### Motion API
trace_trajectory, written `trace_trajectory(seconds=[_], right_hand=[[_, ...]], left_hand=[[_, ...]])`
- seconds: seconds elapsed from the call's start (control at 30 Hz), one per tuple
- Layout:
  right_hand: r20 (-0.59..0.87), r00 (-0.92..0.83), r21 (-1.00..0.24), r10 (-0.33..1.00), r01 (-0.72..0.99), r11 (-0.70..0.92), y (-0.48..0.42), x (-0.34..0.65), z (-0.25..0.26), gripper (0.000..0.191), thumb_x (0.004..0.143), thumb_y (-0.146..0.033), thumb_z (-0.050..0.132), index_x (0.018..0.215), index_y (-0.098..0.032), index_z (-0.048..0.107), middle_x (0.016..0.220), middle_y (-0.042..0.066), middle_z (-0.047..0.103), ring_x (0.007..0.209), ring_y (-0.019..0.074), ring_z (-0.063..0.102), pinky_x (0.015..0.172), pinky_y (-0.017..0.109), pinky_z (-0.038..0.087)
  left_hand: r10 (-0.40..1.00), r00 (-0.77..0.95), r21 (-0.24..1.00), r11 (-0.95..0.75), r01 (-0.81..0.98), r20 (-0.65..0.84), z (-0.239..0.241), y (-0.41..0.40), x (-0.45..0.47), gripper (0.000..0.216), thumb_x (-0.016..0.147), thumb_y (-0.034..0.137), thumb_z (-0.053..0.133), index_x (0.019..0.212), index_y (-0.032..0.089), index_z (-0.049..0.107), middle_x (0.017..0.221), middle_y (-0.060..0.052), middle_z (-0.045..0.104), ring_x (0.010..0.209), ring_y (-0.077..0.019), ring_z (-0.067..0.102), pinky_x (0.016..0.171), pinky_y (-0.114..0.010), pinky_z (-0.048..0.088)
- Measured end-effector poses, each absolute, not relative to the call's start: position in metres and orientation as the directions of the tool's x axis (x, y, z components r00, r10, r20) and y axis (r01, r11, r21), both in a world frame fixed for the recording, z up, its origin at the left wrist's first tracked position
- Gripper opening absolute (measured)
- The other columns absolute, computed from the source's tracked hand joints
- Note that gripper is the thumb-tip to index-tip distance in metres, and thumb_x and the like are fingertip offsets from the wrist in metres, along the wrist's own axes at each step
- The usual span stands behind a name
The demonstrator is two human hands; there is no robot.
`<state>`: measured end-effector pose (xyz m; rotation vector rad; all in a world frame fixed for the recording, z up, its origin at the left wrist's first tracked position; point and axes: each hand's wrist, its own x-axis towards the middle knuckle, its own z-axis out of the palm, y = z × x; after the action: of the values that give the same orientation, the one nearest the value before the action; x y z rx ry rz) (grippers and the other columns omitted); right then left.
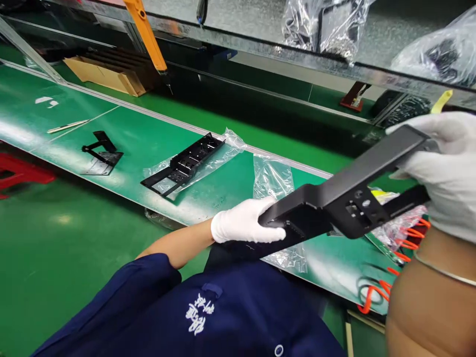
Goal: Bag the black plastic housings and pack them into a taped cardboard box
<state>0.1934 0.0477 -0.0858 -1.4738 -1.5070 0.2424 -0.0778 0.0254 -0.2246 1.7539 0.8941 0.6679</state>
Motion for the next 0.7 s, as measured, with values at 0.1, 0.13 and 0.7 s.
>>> trace_trajectory(seconds=[0.1,0.13,0.7], right_hand=[[0.471,-0.002,-0.768,0.882,0.491,0.411,0.056,0.185,-0.092,0.035,0.084,-0.029,0.058,0.115,-0.026,0.073,0.130,-0.007,0.067,0.130,0.0208,0.055,0.090,0.050,0.040],[0.501,0.008,-0.786,0.865,0.422,0.452,0.053,0.180,-0.099,0.035,0.085,-0.029,0.059,0.117,-0.030,0.072,0.139,-0.009,0.062,0.139,0.0227,0.048,0.094,0.050,0.040],[0.463,-0.121,-0.558,0.878,0.730,0.395,0.020,0.100,-0.280,0.067,0.105,-0.053,0.035,0.160,-0.015,0.030,0.141,0.019,0.056,0.130,0.0266,0.058,0.109,0.051,0.052]], left_hand=[[0.915,0.401,0.957,-0.152,0.246,0.042,-0.225,0.029,-0.081,0.032,0.073,0.042,0.080,0.078,0.020,0.058,0.069,0.004,0.057,0.062,-0.0122,0.051,0.057,-0.024,0.043],[0.945,0.320,0.978,-0.130,0.164,0.072,-0.227,0.034,-0.080,0.032,0.075,0.042,0.080,0.080,0.019,0.059,0.073,0.003,0.061,0.065,-0.0129,0.055,0.059,-0.025,0.046],[0.925,-0.374,0.823,-0.266,-0.503,0.070,-0.247,0.047,-0.028,0.038,0.081,0.053,0.079,0.105,0.026,0.067,0.113,-0.004,0.075,0.098,-0.0215,0.075,0.082,-0.031,0.062]])
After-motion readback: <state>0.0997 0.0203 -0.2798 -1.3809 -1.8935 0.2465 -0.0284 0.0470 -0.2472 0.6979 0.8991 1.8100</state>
